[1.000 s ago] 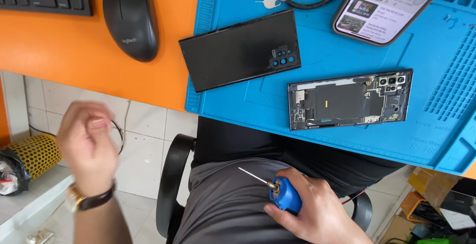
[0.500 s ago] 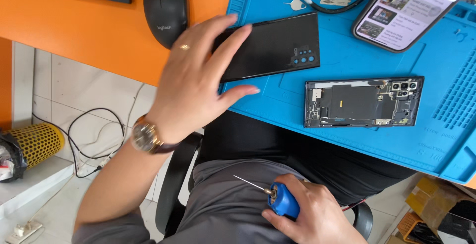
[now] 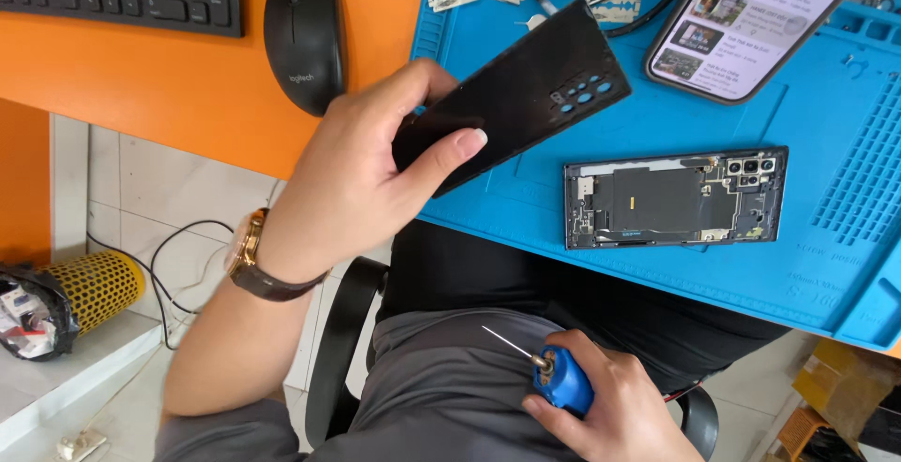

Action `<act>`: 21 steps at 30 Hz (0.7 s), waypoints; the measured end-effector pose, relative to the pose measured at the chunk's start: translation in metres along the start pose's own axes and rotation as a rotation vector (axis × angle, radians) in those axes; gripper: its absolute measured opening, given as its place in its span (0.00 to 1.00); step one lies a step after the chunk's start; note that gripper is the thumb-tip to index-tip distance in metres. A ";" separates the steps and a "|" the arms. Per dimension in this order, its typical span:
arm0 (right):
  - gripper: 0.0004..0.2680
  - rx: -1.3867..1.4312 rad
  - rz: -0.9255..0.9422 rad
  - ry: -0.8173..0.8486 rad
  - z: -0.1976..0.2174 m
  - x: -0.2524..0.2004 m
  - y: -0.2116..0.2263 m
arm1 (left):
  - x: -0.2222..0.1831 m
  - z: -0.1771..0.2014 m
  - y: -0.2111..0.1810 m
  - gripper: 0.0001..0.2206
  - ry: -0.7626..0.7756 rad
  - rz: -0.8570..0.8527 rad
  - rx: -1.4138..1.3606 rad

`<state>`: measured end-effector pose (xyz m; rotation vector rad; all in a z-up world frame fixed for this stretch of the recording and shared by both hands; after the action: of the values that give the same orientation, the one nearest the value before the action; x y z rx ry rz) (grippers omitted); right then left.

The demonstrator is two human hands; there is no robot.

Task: The person uses a screwdriver to remove screws from the back cover of a smartphone. They then detach the back cover, place it on the table, and continue to unscrew components from the phone's internal frame.

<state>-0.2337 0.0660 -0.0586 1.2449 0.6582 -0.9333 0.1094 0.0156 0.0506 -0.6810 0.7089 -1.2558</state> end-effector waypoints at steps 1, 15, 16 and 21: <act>0.24 -0.001 0.010 -0.007 0.002 0.001 -0.004 | 0.000 -0.004 -0.006 0.15 -0.006 -0.006 0.009; 0.25 -0.041 -0.133 -0.559 0.040 -0.021 -0.007 | 0.001 -0.104 -0.036 0.43 0.282 0.373 -1.790; 0.25 -0.036 -0.137 -0.559 0.042 -0.021 -0.002 | 0.000 -0.105 -0.037 0.43 0.287 0.377 -1.789; 0.25 -0.032 -0.108 -0.649 0.048 -0.021 0.001 | -0.007 -0.115 -0.036 0.41 0.246 0.258 -1.808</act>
<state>-0.2466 0.0244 -0.0294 0.8085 0.2218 -1.3255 -0.0038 0.0079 0.0091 -1.7638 2.0571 -0.1300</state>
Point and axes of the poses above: each hand's wrist, its own x-axis towards the middle knuckle, its own z-axis out of the back of the hand, y = z × x, the point moved 5 cm from there along x, towards the middle knuckle, and after that the axes turned 3 degrees about z, right-handed, at the moved point
